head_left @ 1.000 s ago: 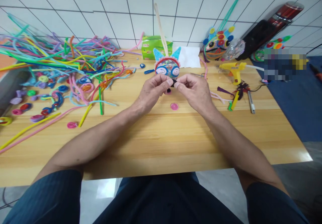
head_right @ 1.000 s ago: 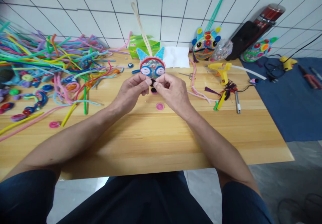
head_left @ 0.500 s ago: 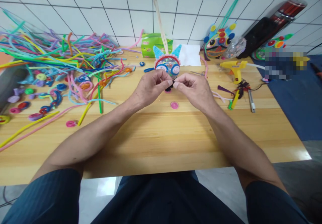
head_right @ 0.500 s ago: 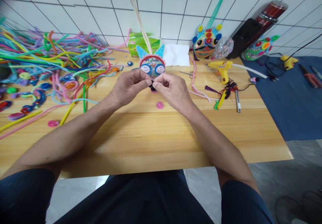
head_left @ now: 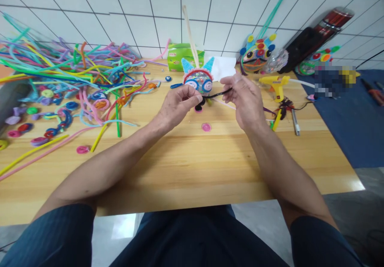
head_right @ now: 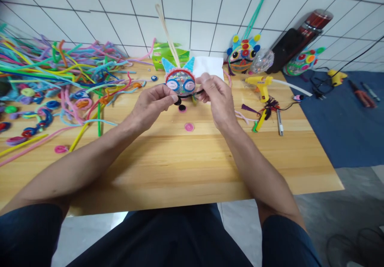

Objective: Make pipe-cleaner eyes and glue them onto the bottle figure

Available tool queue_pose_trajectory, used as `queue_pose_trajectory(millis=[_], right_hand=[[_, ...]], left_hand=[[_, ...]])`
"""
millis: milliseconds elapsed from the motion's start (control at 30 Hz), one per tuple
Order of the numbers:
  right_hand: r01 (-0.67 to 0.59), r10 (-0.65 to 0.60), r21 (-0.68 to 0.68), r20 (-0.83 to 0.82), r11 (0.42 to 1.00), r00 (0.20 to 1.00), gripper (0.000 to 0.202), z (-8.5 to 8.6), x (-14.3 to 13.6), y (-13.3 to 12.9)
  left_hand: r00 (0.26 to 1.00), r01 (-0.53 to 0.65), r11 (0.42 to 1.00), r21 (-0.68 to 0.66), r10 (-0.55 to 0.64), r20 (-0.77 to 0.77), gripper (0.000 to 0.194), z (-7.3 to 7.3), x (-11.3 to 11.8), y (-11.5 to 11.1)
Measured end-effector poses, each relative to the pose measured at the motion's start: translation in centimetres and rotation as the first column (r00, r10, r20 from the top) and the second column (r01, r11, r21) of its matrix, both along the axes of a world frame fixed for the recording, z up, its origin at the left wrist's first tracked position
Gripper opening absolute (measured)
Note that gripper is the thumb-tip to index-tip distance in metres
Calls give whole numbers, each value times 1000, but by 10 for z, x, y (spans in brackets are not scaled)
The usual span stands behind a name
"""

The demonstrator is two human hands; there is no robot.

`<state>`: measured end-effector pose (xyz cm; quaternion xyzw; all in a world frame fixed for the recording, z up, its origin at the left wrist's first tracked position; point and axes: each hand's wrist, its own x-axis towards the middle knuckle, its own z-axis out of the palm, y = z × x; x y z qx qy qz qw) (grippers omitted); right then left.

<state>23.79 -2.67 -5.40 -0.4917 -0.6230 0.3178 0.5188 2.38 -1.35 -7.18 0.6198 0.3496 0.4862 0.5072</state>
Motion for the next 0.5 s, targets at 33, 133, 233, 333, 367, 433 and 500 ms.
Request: queue_pose_trajectory(millis=[33, 133, 233, 333, 367, 433, 500], right_hand=[[3, -3, 0, -3, 1000, 1000, 69, -1, 0, 1], [-11, 11, -31, -21, 999, 1000, 70, -6, -3, 1], [-53, 48, -73, -72, 996, 996, 61, -9, -11, -3], [47, -43, 67, -56, 997, 998, 47, -4, -15, -10], [113, -115, 164, 5, 980, 993, 42, -1, -15, -12], [186, -273, 371, 199, 910, 941, 32, 7, -13, -18], [138, -353, 474, 402, 870, 845, 21, 14, -10, -23]], left_hand=[[1000, -8, 1000, -13, 8, 12, 25, 0, 0, 0], [998, -26, 999, -39, 28, 47, 24, 0, 0, 1], [997, -43, 999, -34, 45, 61, 22, 0, 0, 2], [997, -68, 998, 8, 67, 36, 20, 0, 0, 2], [997, -79, 996, 30, 79, 19, 20, 0, 0, 2], [995, -101, 992, 80, 102, -17, 19, -1, 0, 1], [992, -110, 986, 124, 116, -46, 18, -2, 1, 0]])
